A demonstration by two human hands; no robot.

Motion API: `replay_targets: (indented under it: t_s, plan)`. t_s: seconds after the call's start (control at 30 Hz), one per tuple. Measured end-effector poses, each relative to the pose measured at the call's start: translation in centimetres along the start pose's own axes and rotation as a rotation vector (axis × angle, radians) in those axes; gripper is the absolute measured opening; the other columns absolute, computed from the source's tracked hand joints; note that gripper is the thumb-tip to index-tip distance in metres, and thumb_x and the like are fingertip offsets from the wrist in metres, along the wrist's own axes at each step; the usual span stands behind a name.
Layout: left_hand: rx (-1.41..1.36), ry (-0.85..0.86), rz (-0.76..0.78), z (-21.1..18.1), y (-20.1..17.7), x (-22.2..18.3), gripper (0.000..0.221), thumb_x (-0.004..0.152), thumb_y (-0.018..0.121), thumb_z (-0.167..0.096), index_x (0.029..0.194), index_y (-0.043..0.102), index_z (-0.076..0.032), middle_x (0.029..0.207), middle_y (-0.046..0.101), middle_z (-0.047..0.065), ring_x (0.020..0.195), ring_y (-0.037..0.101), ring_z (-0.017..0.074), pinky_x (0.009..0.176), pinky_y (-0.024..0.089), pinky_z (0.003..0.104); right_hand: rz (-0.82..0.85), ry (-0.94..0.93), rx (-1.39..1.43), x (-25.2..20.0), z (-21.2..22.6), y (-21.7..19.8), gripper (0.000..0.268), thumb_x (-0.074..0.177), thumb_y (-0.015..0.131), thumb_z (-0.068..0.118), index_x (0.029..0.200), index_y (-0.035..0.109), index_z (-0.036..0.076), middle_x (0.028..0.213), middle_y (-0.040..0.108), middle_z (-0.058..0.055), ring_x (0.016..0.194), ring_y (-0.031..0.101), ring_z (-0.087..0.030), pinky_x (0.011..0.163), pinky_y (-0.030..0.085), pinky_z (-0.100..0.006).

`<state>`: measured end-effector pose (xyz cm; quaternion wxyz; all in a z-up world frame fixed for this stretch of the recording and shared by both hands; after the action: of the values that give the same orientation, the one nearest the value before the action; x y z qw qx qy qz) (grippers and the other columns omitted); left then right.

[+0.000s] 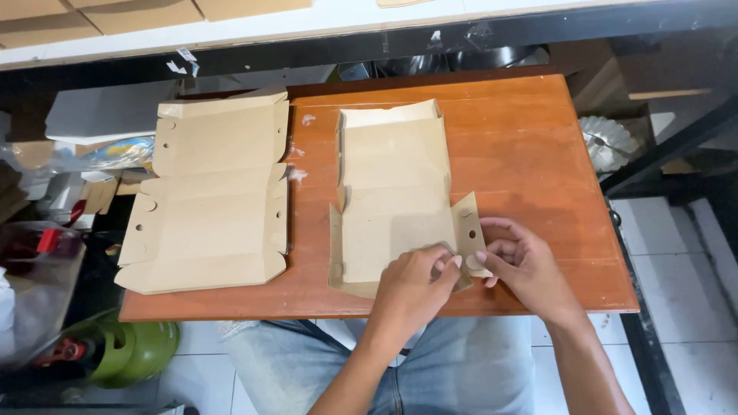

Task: The person assembles flat cardboard boxes by folding along pre-scored lines and interlocking tabs to form rectangular containers. They handle multiple boxes one at a time, folding and locking the sides, then placing the completed boxes on a nearby shelf.

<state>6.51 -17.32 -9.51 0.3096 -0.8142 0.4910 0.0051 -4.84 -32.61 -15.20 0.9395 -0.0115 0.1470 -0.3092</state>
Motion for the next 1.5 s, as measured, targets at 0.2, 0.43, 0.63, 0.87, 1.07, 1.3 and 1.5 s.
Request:
replay_targets:
  t_s: [0.2,0.43,0.63,0.87,1.07,1.3,1.5]
  plan:
    - [-0.054,-0.048,0.023,0.4,-0.1,-0.1,0.029,0.094,0.058,-0.022,0.084,0.078,-0.005,0.065,0.070,0.013,0.060,0.066,0.0262,0.060,0.051,0.038,-0.009,-0.020,0.186,-2.2,-3.0,1.1,0.066,0.078,0.079,-0.001,0.140,0.058,0.004,0.062,0.071,-0.015,0.051,0.061,-0.017,0.050,0.054,-0.027]
    - [-0.096,-0.050,0.145,0.2,-0.7,-1.4,0.041,0.101,0.059,-0.031,0.065,0.049,-0.015,0.060,0.037,-0.005,0.063,0.033,0.0085,0.063,0.030,0.027,-0.143,0.120,0.293,-4.1,-1.7,2.6,0.054,0.079,0.079,0.006,0.129,0.059,0.009,0.059,0.070,-0.013,0.045,0.057,-0.019,0.051,0.054,-0.033]
    - [-0.187,0.030,0.207,2.4,0.0,-0.9,0.040,0.102,0.056,-0.026,0.066,0.044,-0.015,0.063,0.034,-0.006,0.061,0.031,0.0077,0.059,0.027,0.027,-0.141,0.120,0.326,-4.4,-1.8,2.9,0.053,0.080,0.079,0.004,0.129,0.058,0.007,0.061,0.072,-0.018,0.045,0.063,-0.025,0.057,0.056,-0.035]
    - [-0.235,0.088,0.231,2.3,0.0,-1.0,0.043,0.105,0.056,-0.029,0.067,0.042,-0.015,0.066,0.028,-0.007,0.063,0.027,0.0074,0.059,0.023,0.027,-0.121,0.064,0.255,-4.7,-1.0,3.1,0.049,0.080,0.079,0.004,0.125,0.061,0.005,0.063,0.076,-0.018,0.050,0.069,-0.024,0.053,0.061,-0.035]
    - [-0.220,0.059,0.214,2.4,0.5,-1.0,0.019,0.100,0.058,-0.013,0.087,0.071,-0.008,0.073,0.052,-0.007,0.074,0.044,0.0056,0.069,0.040,0.024,-0.171,0.007,0.138,-5.1,-0.5,3.0,0.059,0.077,0.081,0.004,0.129,0.055,0.006,0.058,0.069,-0.013,0.048,0.071,-0.022,0.052,0.066,-0.035]
    - [-0.138,0.035,0.179,2.5,0.8,-0.9,0.026,0.098,0.061,-0.014,0.073,0.063,-0.011,0.065,0.041,-0.005,0.068,0.036,0.0095,0.064,0.033,0.026,-0.029,0.113,0.201,-4.4,-1.8,2.3,0.059,0.078,0.081,0.004,0.129,0.052,0.009,0.054,0.066,-0.013,0.047,0.071,-0.026,0.055,0.061,-0.036]
    - [-0.134,0.036,0.175,2.6,0.9,-0.9,0.037,0.101,0.061,-0.013,0.066,0.050,-0.013,0.064,0.030,-0.004,0.065,0.027,0.0104,0.060,0.024,0.028,0.054,0.167,0.173,-4.1,-1.8,1.7,0.046,0.080,0.082,0.007,0.117,0.055,0.008,0.056,0.068,-0.016,0.051,0.072,-0.026,0.059,0.062,-0.036]
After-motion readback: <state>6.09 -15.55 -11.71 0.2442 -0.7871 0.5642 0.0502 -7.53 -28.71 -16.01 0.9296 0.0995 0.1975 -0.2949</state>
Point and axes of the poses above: each hand's wrist, its own x-axis towards the middle knuckle, its own y-axis out of the palm, z = x × y, the point moved 3 cm from there along x, towards the middle knuckle
